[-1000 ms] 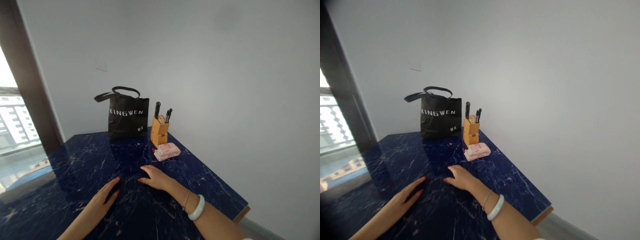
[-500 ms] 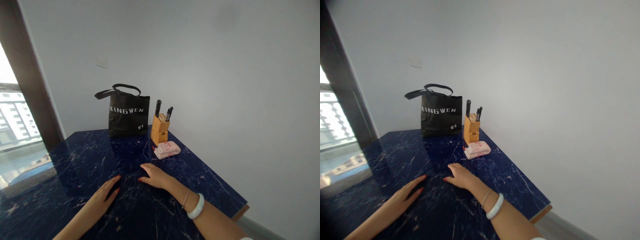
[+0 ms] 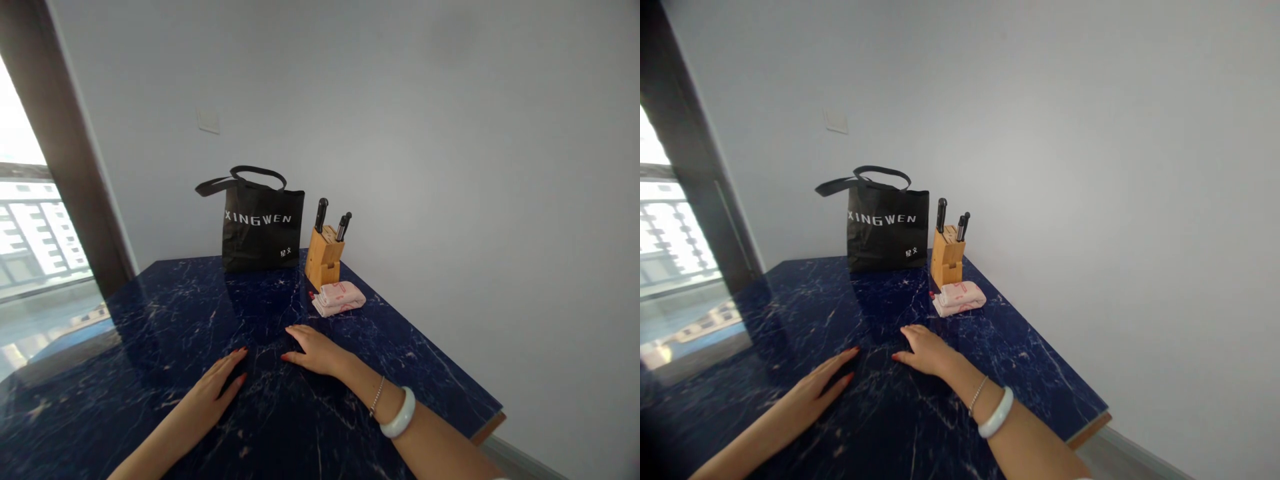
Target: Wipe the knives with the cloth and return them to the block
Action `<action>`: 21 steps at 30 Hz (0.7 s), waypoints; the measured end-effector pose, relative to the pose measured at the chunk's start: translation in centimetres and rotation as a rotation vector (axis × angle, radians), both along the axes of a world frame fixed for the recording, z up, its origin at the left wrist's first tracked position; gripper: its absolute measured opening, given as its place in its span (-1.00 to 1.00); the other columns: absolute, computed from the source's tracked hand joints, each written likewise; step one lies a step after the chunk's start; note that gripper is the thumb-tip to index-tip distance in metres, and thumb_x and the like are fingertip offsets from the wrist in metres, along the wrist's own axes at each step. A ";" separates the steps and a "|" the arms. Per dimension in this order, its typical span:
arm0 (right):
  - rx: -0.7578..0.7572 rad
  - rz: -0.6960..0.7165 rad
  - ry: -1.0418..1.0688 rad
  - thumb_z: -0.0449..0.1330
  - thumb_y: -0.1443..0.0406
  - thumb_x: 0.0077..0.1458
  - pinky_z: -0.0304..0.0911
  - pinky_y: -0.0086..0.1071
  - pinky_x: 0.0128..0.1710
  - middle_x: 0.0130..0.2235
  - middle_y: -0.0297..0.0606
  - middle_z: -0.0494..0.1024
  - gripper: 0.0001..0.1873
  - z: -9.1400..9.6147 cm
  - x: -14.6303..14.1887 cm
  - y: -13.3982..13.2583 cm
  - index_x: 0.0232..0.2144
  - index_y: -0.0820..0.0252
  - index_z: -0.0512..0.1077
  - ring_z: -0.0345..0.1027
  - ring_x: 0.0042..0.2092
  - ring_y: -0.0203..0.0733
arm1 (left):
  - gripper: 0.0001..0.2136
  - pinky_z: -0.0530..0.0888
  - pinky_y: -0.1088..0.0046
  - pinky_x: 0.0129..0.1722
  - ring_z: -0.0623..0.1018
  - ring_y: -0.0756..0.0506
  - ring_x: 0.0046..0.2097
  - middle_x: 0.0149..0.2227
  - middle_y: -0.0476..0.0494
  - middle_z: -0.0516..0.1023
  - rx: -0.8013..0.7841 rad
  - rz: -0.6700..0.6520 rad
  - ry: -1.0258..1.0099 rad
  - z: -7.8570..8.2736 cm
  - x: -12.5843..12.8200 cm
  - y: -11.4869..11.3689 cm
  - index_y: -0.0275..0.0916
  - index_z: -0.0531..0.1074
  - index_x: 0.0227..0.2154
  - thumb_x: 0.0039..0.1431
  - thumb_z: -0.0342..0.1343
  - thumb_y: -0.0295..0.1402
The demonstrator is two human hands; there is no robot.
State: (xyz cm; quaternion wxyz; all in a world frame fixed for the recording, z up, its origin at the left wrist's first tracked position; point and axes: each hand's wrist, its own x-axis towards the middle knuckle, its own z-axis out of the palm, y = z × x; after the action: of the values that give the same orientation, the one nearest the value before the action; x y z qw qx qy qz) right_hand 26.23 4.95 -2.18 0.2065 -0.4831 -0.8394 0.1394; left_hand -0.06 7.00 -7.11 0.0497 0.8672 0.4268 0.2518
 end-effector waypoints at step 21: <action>-0.001 0.007 -0.012 0.03 0.03 0.09 -0.08 -0.26 0.19 0.15 0.04 0.16 -0.28 0.2 0.0 -0.1 0.14 0.44 0.10 -0.04 0.20 -0.04 | -0.56 0.29 0.28 0.08 0.38 -0.13 0.06 0.05 -0.17 0.36 0.019 -0.020 -0.015 0.7 0.1 -0.4 -0.32 0.30 0.03 0.18 -0.14 -0.18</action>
State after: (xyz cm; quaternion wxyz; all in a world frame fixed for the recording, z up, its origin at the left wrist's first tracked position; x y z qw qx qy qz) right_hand 26.25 4.90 -1.97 0.2009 -0.4813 -0.8420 0.1378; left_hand 0.06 6.63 -6.38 0.0470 0.8698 0.4154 0.2620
